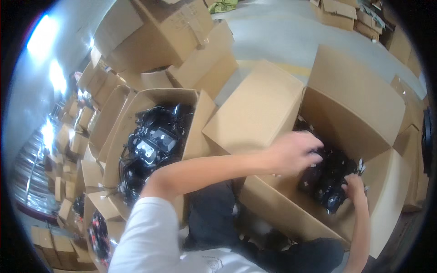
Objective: The person packs electronic components and wiring harnesses into cardboard boxes by hand.
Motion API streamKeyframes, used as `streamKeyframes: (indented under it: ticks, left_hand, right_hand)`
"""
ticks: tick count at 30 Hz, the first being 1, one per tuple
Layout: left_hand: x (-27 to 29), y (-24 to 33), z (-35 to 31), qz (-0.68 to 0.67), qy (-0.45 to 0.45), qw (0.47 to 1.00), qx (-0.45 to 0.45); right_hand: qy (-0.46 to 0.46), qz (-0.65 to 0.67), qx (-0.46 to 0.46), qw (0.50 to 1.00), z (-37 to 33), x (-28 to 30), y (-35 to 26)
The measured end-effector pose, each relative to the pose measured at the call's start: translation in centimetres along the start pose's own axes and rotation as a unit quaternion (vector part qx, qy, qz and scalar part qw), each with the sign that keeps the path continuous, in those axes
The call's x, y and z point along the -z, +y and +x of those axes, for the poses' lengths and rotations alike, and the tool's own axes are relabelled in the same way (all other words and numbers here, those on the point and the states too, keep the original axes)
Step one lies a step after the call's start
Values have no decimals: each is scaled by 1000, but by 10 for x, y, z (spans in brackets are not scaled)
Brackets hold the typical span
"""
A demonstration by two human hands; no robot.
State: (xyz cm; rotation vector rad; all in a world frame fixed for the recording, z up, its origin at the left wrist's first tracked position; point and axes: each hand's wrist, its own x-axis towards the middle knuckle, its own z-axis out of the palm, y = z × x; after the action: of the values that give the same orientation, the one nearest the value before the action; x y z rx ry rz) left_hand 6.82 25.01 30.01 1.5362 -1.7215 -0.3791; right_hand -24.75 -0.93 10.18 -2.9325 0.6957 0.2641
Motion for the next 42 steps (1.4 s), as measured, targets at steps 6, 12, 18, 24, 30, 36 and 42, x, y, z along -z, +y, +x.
streamKeyframes:
  ticks: [6,12,18,24,30,36,42]
  left_hand:
    - [236,-90,-204,241,416,852,207]
    - [240,-192,-303,316,212,793,475]
    - [234,-237,-272,238,67,774,583]
    - [228,-270,-292,214,197,752,592]
    - [270,-160,-298,41,397,824,402]
    - [338,-61,-319,-198,542,727,372]
    - [314,37,-266,-190,475,820,257]
  right_hand:
    - [51,159,-54,984,-32,77,-59]
    - [-36,182,-93,978,-43,129,-107]
    - [-1,134,40,990,-22,159,-197]
    - [-93,19,101,990,-2,139,-228]
    - [-61,57,83,993,-19,136,-206]
    - [-43,142,129,981,0,162,-239]
    - [-2,444,178,878,25,230,-354]
